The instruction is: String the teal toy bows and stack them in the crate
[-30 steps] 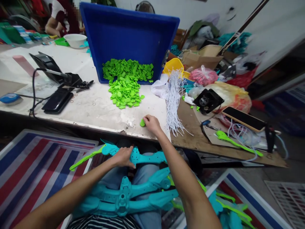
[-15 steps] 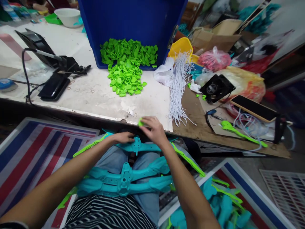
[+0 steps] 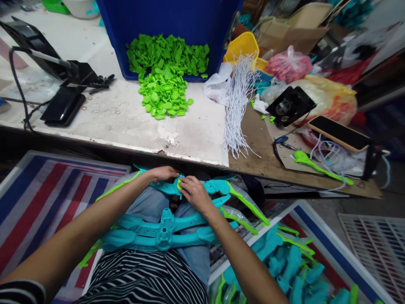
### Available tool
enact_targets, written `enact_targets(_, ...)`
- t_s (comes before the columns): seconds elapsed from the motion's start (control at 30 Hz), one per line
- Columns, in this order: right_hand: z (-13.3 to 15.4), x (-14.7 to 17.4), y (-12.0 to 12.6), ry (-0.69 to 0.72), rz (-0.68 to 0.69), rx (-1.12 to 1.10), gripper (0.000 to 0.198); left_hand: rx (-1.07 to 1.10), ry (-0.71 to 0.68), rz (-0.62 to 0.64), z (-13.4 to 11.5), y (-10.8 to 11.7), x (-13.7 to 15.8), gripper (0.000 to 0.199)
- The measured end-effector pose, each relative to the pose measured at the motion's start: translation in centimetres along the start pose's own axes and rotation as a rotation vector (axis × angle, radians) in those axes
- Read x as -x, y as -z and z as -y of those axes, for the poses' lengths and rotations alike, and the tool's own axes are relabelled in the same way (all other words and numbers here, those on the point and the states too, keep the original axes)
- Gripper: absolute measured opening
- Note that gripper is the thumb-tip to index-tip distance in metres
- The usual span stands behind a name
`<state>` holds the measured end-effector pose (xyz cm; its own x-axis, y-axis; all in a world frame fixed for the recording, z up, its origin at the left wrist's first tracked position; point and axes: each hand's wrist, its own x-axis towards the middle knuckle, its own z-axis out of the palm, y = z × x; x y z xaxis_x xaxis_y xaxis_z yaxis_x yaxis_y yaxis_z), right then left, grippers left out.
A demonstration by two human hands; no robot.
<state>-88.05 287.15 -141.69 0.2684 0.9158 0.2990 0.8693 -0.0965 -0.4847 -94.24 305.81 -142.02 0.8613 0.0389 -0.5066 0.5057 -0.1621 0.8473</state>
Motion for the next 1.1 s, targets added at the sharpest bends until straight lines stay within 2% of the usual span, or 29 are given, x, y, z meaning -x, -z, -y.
enact_targets(0.2, -0.1, 0.5, -1.1, -0.197, -0.085, -0.109, 0.023, 0.072, -0.057, 0.062, -0.6, -0.5, 0.6, 0.040)
enact_targets(0.3, -0.1, 0.6, -1.2, -0.370, -0.112, -0.133, 0.034, 0.057, -0.098, 0.030, -0.6, -0.9, 0.6, 0.038)
enact_targets(0.37, -0.1, 0.3, -0.8, -0.496, -0.052, -0.101, 0.051, 0.038, -0.139, 0.027, -0.4, -1.1, 0.5, 0.035)
enact_targets(0.43, -0.1, -0.1, -0.4, -0.565, 0.095, -0.045, 0.060, 0.017, -0.175, 0.044, -0.1, -1.2, 0.2, 0.035)
enact_targets(0.5, 0.0, -0.7, -0.2, -0.596, 0.226, 0.034, 0.059, -0.021, -0.203, 0.030, 0.2, -1.2, 0.0, 0.037)
enact_targets(0.6, 0.4, -1.3, -0.3, -0.623, 0.279, 0.143, 0.057, -0.073, -0.240, -0.001, 0.7, -1.0, -0.4, 0.039)
enact_targets(0.67, 1.0, -1.2, -0.5, -0.615, 0.263, 0.192, 0.056, -0.097, -0.262, 0.012, 0.9, -0.8, -0.7, 0.039)
enact_targets(0.73, 1.8, -0.5, -0.5, -0.551, 0.185, 0.281, 0.054, -0.146, -0.281, 0.010, 0.7, -0.8, -0.6, 0.039)
enact_targets(0.8, 2.8, 0.9, -0.3, -0.450, 0.058, 0.421, 0.052, -0.261, -0.286, -0.068, 0.3, -0.9, -0.1, 0.040)
enact_targets(0.87, 4.0, 2.9, -0.3, -0.354, 0.006, 0.530, 0.044, -0.445, -0.278, -0.215, 0.0, -1.5, 1.0, 0.040)
enact_targets(0.93, 5.2, 5.3, -0.5, -0.280, 0.114, 0.541, 0.030, -0.660, -0.298, -0.338, 0.0, -2.4, 2.4, 0.038)
enact_targets(0.97, 5.7, 6.4, -0.8, -0.249, 0.204, 0.522, 0.024, -0.760, -0.329, -0.356, 0.3, -3.0, 3.1, 0.042)
enact_targets(1.03, 6.7, 8.1, -1.3, -0.194, 0.364, 0.479, 0.016, -0.927, -0.406, -0.311, 0.9, -4.0, 4.3, 0.066)
enact_targets(1.1, 7.3, 8.3, -1.2, -0.150, 0.436, 0.432, 0.015, -1.042, -0.444, -0.245, 1.5, -4.7, 5.0, 0.091)
